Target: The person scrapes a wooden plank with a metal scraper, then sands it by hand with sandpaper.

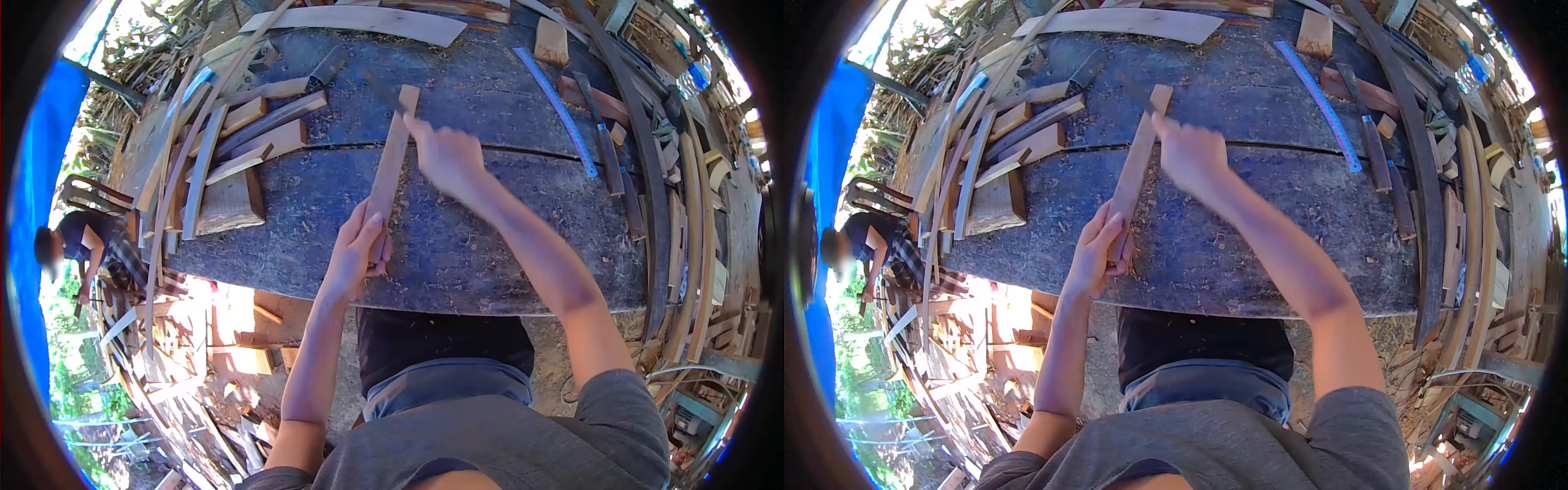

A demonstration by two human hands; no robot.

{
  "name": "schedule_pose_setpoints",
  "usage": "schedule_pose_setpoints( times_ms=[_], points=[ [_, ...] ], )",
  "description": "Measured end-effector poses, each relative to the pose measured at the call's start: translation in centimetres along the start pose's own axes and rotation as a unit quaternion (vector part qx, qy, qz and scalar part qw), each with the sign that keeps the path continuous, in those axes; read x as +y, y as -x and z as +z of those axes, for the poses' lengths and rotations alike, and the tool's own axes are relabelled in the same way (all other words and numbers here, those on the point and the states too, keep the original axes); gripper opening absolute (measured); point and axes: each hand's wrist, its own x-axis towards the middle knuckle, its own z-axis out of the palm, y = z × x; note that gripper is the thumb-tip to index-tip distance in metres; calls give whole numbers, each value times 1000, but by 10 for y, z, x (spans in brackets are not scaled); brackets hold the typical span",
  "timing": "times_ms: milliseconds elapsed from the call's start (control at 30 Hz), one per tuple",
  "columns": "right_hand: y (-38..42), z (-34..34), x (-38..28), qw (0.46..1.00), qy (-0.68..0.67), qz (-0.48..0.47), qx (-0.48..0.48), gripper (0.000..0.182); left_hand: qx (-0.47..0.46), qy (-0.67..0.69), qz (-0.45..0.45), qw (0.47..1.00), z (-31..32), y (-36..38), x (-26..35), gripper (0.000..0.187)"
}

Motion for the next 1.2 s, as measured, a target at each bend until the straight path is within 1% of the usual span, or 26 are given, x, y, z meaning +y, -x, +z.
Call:
schedule_pose_setpoints(
  times_ms=[33, 100, 133, 167, 200, 233, 267, 300, 367, 400, 467, 533, 567, 633, 667, 700, 733, 767, 800, 867, 933, 967, 1033, 1067, 1133, 1200],
  points=[
    [21, -3, -9, 1000, 2, -2, -1, 37, -11, -13, -9, 1000, -1, -1, 0, 46],
    [59, -4, -18, 996, -9, -33, -84, 42, -26, -9, -18, 999, -6, -3, -4, 47],
    [57, -2, -16, 996, -9, -28, -90, 42, -43, -11, -23, 999, -7, -4, -7, 47],
    [47, 0, -13, 998, -21, -19, -57, 45, -46, -11, -31, 998, -3, -2, -6, 47],
    [33, 0, -9, 999, -31, -10, -20, 48, -19, -25, -30, 999, 3, -1, -3, 44],
    [5, 2, 0, 999, -28, 22, -23, 47, 8, -41, -24, 999, 9, -1, 1, 41],
    [-21, 6, 10, 998, -26, 53, -24, 46, 5, -45, -22, 999, 13, -1, 1, 41],
    [-37, 7, 16, 998, -28, 54, -18, 46, 11, -58, -21, 998, 15, 0, 0, 40],
    [-57, 10, 21, 995, -42, 87, -12, 45, 19, -74, -16, 997, 13, 0, 0, 39],
    [-46, 5, 18, 997, -22, 71, -14, 46, 17, -64, -18, 998, 12, 1, -1, 37],
    [0, 5, 6, 998, -32, 29, -36, 48, 15, -48, -19, 999, 8, -3, 0, 35],
    [56, 9, -14, 998, -21, -34, -44, 53, -24, 3, -33, 999, 0, -2, 1, 31],
    [56, 5, -15, 998, -22, -35, -50, 53, -21, 7, -37, 999, -3, -4, -2, 31],
    [49, -3, -19, 997, 7, -31, -76, 52, -42, 63, -42, 996, -7, -3, -6, 35],
    [28, 0, -11, 998, -22, -16, -50, 49, -45, 60, -42, 996, -4, -2, -5, 35],
    [2, 6, 1, 999, -22, -14, -45, 49, -39, 51, -35, 997, 0, -1, -2, 32],
    [-26, 15, 12, 1000, -13, 12, -14, 49, -31, 43, -27, 998, 2, -1, 1, 29],
    [-39, 12, 10, 999, -5, 36, 16, 49, -31, 39, -22, 999, 1, -1, 4, 29],
    [-40, 13, 9, 999, -7, 33, 20, 49, -33, 46, -29, 998, -1, -1, 4, 31],
    [-27, 18, 6, 999, -1, 22, 34, 49, -33, 59, -37, 997, -5, -2, 3, 34],
    [24, 8, -14, 1000, -29, -11, -5, 50, -54, 79, -25, 995, -11, -4, 1, 37],
    [43, 5, -22, 1000, -27, -12, -10, 50, -52, 84, -27, 995, -10, -4, -1, 37],
    [67, -4, -31, 996, -21, -53, -73, 51, -46, 115, -35, 992, -6, -2, -2, 47],
    [56, -11, -30, 996, 17, -39, -82, 50, -48, 116, -40, 991, -5, -1, -3, 47],
    [7, 7, -10, 999, 9, -2, -43, 49, -57, 111, -29, 992, -3, -2, 0, 54],
    [-37, 11, 2, 999, 15, 32, -4, 48, -47, 106, -27, 993, -2, -2, 0, 53]
  ],
)
